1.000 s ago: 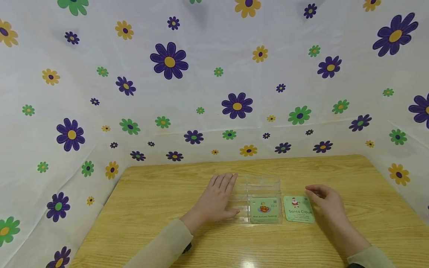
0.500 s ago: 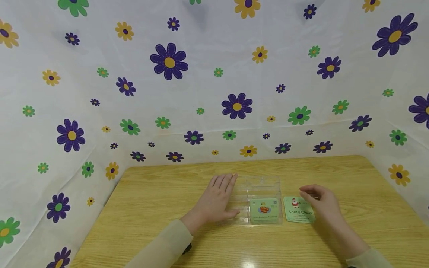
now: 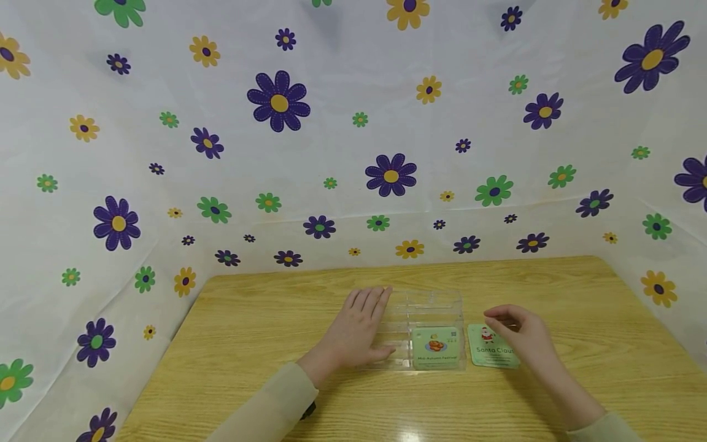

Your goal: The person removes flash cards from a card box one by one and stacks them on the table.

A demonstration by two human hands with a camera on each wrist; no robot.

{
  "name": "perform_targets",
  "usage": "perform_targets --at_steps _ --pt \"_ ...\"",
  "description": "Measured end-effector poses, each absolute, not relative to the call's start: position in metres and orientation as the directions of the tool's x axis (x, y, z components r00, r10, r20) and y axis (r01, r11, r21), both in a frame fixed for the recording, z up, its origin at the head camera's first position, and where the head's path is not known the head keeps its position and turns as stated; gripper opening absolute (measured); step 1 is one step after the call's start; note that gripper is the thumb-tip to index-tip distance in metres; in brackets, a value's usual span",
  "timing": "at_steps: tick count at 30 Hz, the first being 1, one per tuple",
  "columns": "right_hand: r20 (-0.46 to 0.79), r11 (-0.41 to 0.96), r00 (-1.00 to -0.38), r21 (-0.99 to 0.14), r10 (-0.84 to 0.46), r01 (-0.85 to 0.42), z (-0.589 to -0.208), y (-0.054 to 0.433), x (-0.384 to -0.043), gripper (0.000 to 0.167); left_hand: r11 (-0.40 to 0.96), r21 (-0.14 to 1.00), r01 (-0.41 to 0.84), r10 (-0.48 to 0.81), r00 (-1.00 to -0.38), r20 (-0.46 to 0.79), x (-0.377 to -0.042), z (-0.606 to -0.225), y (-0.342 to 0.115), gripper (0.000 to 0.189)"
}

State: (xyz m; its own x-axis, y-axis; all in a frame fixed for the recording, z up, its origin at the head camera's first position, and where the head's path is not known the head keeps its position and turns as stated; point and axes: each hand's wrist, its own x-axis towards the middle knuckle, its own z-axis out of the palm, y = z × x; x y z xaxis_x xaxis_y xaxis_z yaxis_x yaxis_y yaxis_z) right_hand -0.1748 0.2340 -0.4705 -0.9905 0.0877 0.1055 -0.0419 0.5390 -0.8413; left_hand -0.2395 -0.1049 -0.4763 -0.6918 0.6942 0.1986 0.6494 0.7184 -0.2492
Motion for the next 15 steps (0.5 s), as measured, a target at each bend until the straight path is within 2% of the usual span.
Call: perform_targets --at_steps 15 --pt "0.08 0.468 -0.994 -0.883 0.069 -0.038 -0.465 0.221 -0.171 0.024 0.719 -0.247 0.65 0.694 -0.695 0.19 -0.239 -0.476 -0.105 0.115"
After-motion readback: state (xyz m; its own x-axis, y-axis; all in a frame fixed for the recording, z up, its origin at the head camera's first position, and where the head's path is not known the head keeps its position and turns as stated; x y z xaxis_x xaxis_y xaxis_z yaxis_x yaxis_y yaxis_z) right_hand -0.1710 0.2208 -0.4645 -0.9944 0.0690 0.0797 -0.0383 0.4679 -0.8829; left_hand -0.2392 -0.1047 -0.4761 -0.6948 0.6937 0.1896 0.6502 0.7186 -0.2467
